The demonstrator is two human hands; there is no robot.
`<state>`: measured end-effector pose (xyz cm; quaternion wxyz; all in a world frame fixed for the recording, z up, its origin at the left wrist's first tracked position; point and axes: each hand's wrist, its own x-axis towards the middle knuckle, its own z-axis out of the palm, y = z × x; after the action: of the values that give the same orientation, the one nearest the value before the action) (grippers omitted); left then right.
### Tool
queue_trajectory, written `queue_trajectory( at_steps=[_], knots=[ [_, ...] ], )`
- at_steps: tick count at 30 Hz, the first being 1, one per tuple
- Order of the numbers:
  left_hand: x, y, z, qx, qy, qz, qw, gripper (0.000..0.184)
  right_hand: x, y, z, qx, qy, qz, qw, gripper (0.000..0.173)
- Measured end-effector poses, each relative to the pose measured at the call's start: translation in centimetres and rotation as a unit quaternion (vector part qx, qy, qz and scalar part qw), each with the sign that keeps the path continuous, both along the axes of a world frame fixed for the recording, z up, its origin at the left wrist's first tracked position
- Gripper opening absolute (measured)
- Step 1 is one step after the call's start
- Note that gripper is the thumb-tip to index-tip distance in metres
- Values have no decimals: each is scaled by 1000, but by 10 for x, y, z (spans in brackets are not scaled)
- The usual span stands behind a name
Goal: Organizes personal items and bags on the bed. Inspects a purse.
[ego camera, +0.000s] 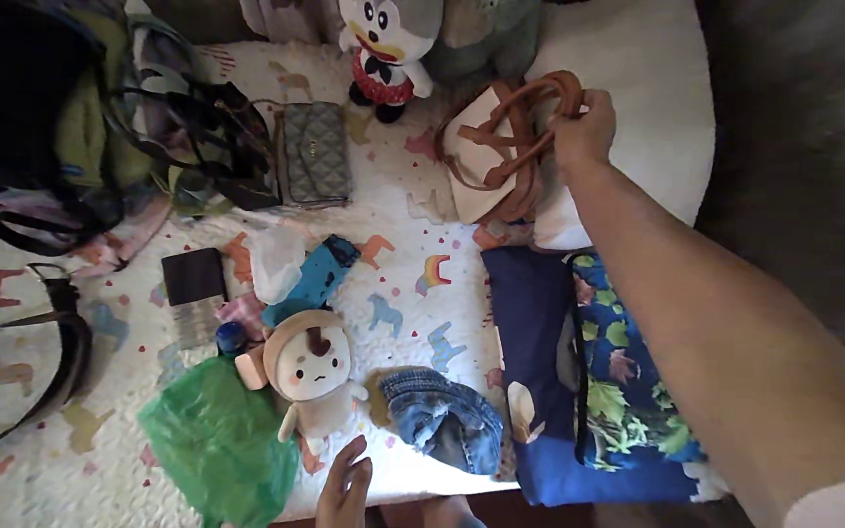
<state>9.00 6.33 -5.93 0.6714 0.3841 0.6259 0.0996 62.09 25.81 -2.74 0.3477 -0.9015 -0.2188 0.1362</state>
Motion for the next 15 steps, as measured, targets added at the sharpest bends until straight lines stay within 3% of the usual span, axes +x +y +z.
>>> queue_trajectory(
  at_steps=[6,10,15],
  knots=[
    [-7,2,-6,-12,0,1,1000,40,-5,-14,2,40,-32,-68,996,56],
    [-12,2,-10,-30,7,-6,1000,41,-32,-16,11,-16,-12,-35,999,59],
    [-28,2,-10,-57,13,-13,998,42,-28,-1,-4,-16,-56,3,998,87]
  ],
)
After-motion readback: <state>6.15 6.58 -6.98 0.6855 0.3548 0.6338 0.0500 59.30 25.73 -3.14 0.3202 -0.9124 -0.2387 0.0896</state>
